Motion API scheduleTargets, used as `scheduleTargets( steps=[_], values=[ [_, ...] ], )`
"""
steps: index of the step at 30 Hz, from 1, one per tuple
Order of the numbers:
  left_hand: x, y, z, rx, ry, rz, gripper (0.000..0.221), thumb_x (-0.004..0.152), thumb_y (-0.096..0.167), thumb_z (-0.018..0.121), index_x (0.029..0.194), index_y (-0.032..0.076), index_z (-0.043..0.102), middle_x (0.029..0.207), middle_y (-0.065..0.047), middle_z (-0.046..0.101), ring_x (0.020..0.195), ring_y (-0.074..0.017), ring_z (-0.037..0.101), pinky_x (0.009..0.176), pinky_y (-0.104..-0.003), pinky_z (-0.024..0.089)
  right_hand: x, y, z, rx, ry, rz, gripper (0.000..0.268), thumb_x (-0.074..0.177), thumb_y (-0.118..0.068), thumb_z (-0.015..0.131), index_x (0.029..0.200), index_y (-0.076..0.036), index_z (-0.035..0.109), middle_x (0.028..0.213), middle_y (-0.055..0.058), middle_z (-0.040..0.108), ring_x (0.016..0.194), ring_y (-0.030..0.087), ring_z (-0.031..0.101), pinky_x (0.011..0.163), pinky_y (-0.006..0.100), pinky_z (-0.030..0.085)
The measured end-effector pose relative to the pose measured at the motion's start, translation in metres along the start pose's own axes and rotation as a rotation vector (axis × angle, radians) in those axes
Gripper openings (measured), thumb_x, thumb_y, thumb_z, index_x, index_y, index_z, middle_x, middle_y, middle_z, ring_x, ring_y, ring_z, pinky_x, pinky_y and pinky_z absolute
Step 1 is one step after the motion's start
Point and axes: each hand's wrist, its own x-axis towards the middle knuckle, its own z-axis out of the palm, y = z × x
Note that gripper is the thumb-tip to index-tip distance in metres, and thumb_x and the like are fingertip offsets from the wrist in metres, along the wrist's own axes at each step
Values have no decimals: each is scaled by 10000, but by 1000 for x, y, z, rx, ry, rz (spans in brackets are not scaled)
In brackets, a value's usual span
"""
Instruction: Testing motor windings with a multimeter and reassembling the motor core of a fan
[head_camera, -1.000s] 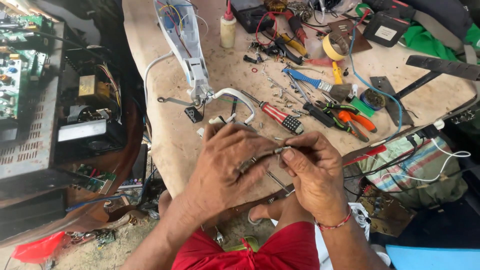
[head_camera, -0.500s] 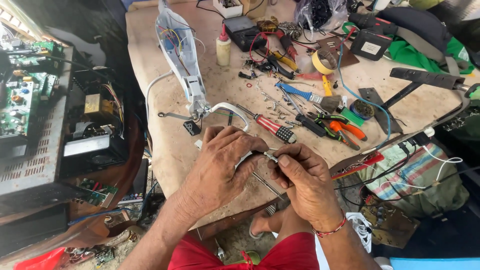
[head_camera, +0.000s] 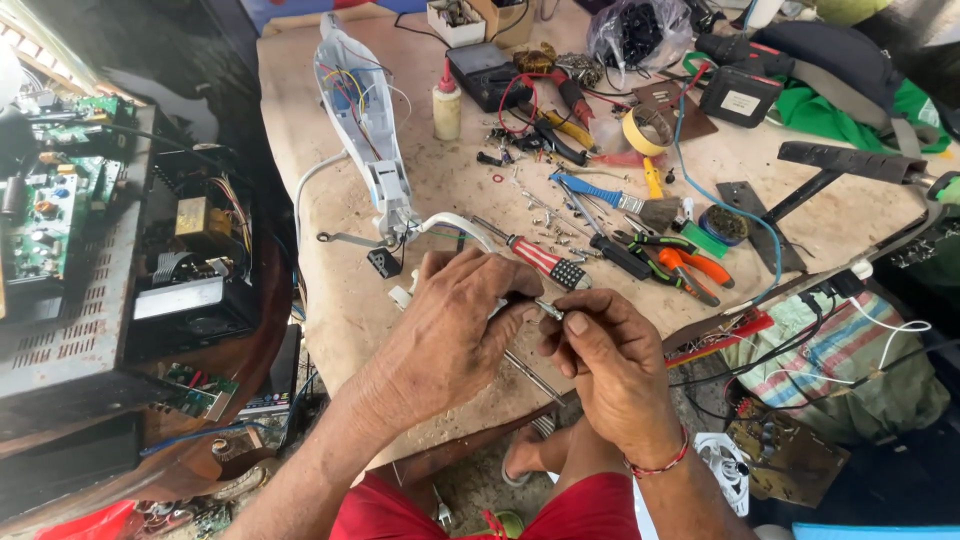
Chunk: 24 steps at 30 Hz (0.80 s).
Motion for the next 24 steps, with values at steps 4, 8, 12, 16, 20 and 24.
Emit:
scheduleTargets(
  steps=[4,8,12,16,20,24],
  values=[
    [4,1,-7,3,-80,3,142,1012,257,510,1046,144,589,947,-9,689,890,-248,599,823,-421,323,0,-1,-6,-87,-3,-30,123,915,-14,709,1032,3,677,1020,185,711,815,203,704,679,226,531],
    [10,5,-13,-169,-104,-74,116,995,194,558,1002,99,622,818,-30,744,733,-294,701,759,-408,455,5,-24,8,-889,-148,-441,94,916,-64,704,946,-86,618,1015,108,653,872,166,658,688,237,549],
    [5,3,-6,-148,-162,-286,179,999,264,566,956,103,632,765,-34,721,684,-287,664,729,-405,463,8,-20,9,-1017,-177,-614,140,870,25,680,977,-51,633,1019,110,647,948,225,665,871,328,598],
    [-3,-2,7,12,-103,-230,145,1019,251,501,949,132,547,798,-51,675,841,-338,659,818,-458,355,8,-15,12,-1018,-149,-608,97,890,21,687,970,-27,662,1018,130,667,939,237,689,861,329,588],
    [-5,-3,11,16,-36,-123,88,1021,183,488,976,108,501,842,-71,601,833,-328,590,785,-465,341,5,-2,7,-694,-17,-220,97,922,-35,696,988,-68,634,1060,67,664,892,108,614,752,199,493],
    [3,-4,13,-1,-55,-179,133,1026,253,477,978,139,526,820,-37,611,835,-287,598,801,-433,335,10,9,1,-287,10,-13,244,914,-91,747,1114,-11,631,1007,100,715,876,167,734,838,243,612]
  ],
)
